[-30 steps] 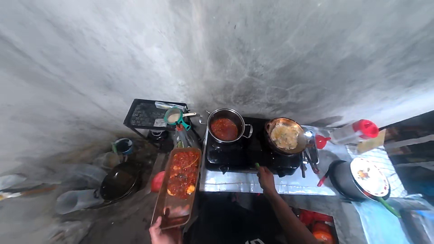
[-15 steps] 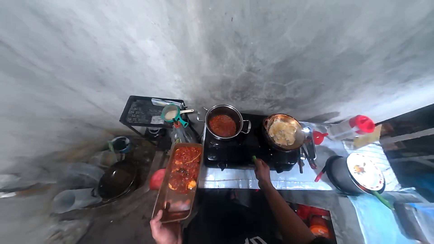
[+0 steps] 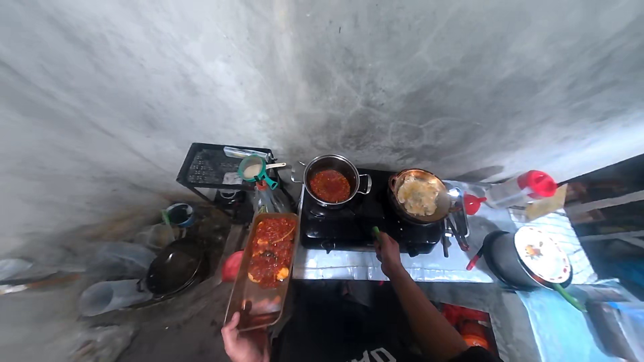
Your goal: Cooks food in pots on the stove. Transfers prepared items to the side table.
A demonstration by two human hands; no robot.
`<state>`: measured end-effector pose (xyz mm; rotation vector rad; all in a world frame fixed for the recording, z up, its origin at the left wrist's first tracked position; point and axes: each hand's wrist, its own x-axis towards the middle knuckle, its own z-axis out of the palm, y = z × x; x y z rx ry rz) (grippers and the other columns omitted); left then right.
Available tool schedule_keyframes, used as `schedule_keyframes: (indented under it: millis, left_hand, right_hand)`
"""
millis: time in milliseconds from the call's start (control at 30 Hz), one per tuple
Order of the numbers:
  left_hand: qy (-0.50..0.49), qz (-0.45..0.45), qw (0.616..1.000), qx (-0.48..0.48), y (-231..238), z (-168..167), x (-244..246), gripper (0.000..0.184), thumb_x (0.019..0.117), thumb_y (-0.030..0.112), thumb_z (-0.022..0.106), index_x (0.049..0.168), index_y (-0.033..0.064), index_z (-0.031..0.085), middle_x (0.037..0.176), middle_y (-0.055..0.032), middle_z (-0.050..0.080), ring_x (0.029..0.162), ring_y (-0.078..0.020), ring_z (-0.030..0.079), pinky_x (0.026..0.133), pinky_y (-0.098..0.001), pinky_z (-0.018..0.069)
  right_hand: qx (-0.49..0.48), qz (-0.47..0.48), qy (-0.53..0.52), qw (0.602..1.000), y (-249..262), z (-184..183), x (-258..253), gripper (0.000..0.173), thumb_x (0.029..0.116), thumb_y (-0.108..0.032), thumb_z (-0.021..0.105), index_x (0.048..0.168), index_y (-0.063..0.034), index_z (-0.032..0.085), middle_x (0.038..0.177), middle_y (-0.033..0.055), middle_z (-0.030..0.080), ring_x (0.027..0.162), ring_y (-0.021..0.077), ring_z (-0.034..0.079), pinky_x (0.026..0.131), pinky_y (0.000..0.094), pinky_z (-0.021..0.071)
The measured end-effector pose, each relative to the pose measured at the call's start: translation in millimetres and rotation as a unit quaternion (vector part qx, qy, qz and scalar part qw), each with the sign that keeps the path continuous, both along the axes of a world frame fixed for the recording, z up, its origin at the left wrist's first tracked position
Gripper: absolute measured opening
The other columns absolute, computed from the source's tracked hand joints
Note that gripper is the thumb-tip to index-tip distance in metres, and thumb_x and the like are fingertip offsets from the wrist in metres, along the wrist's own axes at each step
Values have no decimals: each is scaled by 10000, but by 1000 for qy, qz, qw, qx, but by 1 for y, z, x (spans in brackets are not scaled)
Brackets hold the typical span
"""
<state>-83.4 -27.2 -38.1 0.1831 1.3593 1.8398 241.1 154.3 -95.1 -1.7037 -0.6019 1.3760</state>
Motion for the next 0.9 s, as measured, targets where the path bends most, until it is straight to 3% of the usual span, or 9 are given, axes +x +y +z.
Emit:
schedule_keyframes:
  millis: [433,567,667,733,833,900]
  left_hand:
    - [5,-11,1000,16,-3,-9,7,458,1038,343,222,1079,124,623,904,-49,763,829,-194,754,719,-399,645]
    - [7,0,1000,13,-1,-5,11,451,1033,324,219,1072,121,619,893,-37,758,827,-172,748,712,-380,642]
    - [-1,21,1000,16,-2,-4,14,418,1026,308,246,1081,127,618,908,-25,757,834,-161,745,717,-374,638]
    - [-4,33,999,18,-3,-4,15,394,1020,297,267,1082,138,623,926,-17,756,846,-154,742,725,-373,637]
    - [-7,38,999,17,-2,-3,16,410,1024,309,253,1079,136,621,921,-23,757,843,-161,745,718,-368,638]
    - [-11,39,999,6,-2,0,16,429,1029,310,232,1051,133,622,895,-26,759,815,-161,747,688,-361,639]
  right_hand:
    - [-5,14,8,1000,18,13,13,332,1092,-288,489,1109,-41,711,656,0,552,456,75,394,413,233,343]
    - [-17,73,-139,987,-9,9,33,364,1087,-339,508,1058,-46,722,646,6,551,462,94,420,433,273,369]
    - [-5,106,-318,942,-51,14,39,364,1078,-332,523,1142,-30,715,767,112,642,641,237,587,625,463,508]
    - [29,82,-399,913,-75,25,31,349,1058,-287,566,1232,-12,692,861,175,707,744,316,673,713,553,544]
    - [110,63,-464,877,-68,49,26,355,998,-276,659,1272,-52,692,942,156,750,782,319,721,707,569,574]
    - [180,111,-496,842,-32,77,25,391,993,-306,671,1309,-76,692,1054,138,761,873,299,742,769,539,598]
